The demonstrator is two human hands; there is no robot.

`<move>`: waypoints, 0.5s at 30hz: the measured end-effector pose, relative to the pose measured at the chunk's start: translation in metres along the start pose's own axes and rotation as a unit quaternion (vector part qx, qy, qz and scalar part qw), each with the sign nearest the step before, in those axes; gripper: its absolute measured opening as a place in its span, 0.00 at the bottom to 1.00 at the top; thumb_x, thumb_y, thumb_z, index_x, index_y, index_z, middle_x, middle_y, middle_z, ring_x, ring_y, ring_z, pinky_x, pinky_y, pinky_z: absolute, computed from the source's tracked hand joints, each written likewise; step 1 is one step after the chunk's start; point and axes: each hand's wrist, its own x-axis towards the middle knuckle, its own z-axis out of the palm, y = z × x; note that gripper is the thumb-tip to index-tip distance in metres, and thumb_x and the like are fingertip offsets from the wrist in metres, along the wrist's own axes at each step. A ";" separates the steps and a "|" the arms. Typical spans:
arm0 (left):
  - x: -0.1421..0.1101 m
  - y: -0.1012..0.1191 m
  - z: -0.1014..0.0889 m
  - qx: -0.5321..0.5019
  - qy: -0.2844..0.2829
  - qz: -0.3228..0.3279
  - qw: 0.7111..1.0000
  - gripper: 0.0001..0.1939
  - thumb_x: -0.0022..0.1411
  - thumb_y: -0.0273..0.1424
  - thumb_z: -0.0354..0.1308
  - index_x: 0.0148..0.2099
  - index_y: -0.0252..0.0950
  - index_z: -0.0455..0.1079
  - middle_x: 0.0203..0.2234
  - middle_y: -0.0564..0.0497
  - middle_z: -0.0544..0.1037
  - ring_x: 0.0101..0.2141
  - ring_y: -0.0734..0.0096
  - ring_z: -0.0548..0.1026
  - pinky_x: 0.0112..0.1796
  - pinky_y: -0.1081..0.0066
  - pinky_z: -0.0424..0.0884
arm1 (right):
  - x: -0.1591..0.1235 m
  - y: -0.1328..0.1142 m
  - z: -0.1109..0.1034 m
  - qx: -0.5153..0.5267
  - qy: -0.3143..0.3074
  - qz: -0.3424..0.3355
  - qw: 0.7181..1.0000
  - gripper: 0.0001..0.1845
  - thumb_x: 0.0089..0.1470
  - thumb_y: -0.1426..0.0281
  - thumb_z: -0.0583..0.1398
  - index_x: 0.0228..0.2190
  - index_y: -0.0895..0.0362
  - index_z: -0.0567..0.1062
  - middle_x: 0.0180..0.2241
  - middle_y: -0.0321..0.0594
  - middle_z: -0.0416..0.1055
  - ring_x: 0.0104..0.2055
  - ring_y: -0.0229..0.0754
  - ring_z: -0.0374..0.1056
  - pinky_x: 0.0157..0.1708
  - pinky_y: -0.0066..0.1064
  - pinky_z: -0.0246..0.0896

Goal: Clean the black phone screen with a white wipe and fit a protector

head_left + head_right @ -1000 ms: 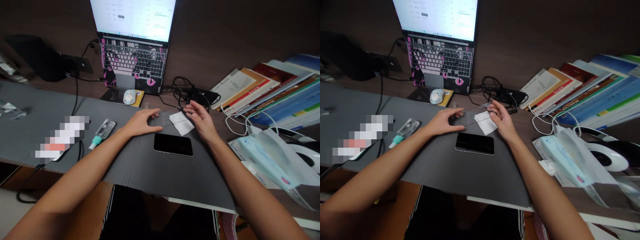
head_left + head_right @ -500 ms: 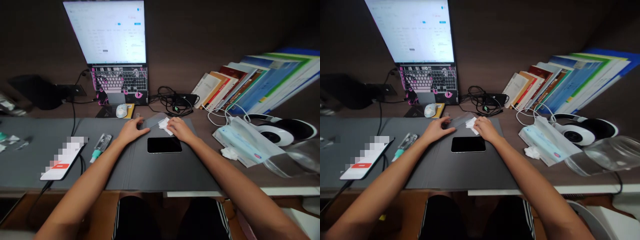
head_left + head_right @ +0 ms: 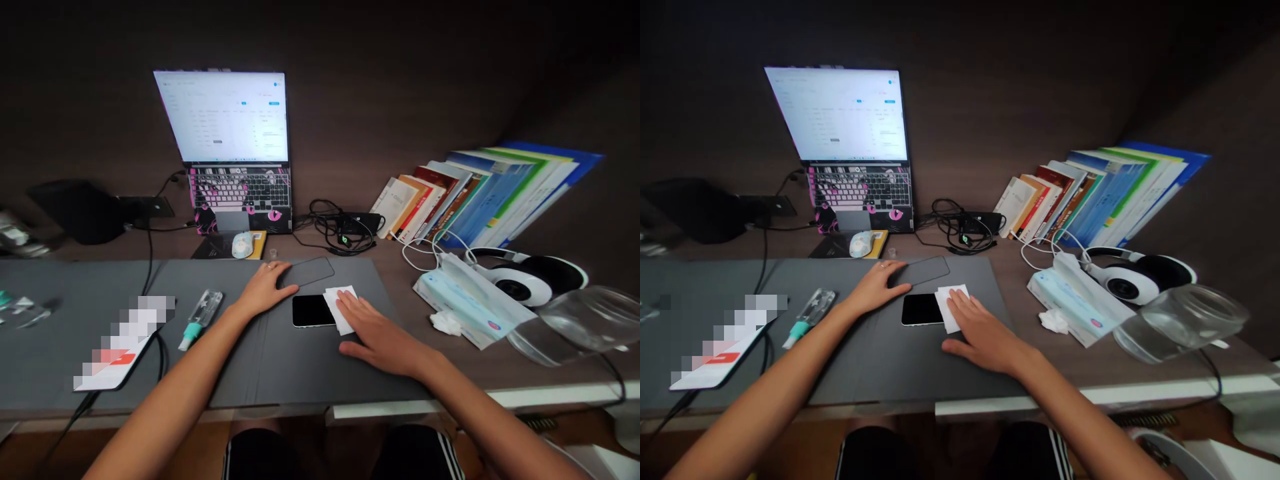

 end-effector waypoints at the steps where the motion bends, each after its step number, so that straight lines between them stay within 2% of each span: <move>1: 0.000 -0.001 0.000 -0.009 0.003 0.004 1.000 0.27 0.65 0.44 0.62 0.62 0.39 0.69 0.58 0.44 0.74 0.57 0.53 0.71 0.59 0.56 0.68 | 0.001 -0.004 -0.001 -0.009 -0.019 0.013 1.000 0.52 0.63 0.41 0.50 0.70 0.68 0.49 0.72 0.57 0.36 0.75 0.57 0.34 0.72 0.53 0.38; 7: 0.001 -0.007 0.002 -0.054 0.024 0.013 0.998 0.21 0.69 0.42 0.57 0.59 0.37 0.71 0.54 0.44 0.77 0.53 0.56 0.75 0.56 0.57 0.70 | 0.019 -0.023 -0.010 -0.041 -0.074 0.048 0.995 0.62 0.59 0.36 0.50 0.70 0.76 0.44 0.72 0.64 0.29 0.75 0.61 0.26 0.73 0.52 0.31; 10: 0.002 -0.006 0.003 -0.070 0.027 0.021 0.997 0.19 0.69 0.41 0.57 0.56 0.37 0.74 0.51 0.45 0.79 0.52 0.57 0.75 0.56 0.57 0.70 | 0.027 -0.030 -0.011 -0.028 -0.095 0.056 0.993 0.67 0.55 0.33 0.51 0.70 0.77 0.42 0.71 0.65 0.26 0.75 0.62 0.24 0.73 0.52 0.29; 15: 0.005 -0.005 0.004 -0.089 0.041 0.019 0.995 0.15 0.69 0.39 0.57 0.52 0.38 0.76 0.48 0.45 0.80 0.51 0.57 0.75 0.55 0.56 0.70 | 0.039 -0.044 -0.008 -0.004 -0.104 0.057 0.993 0.70 0.52 0.32 0.54 0.70 0.76 0.41 0.71 0.64 0.23 0.74 0.64 0.21 0.73 0.52 0.27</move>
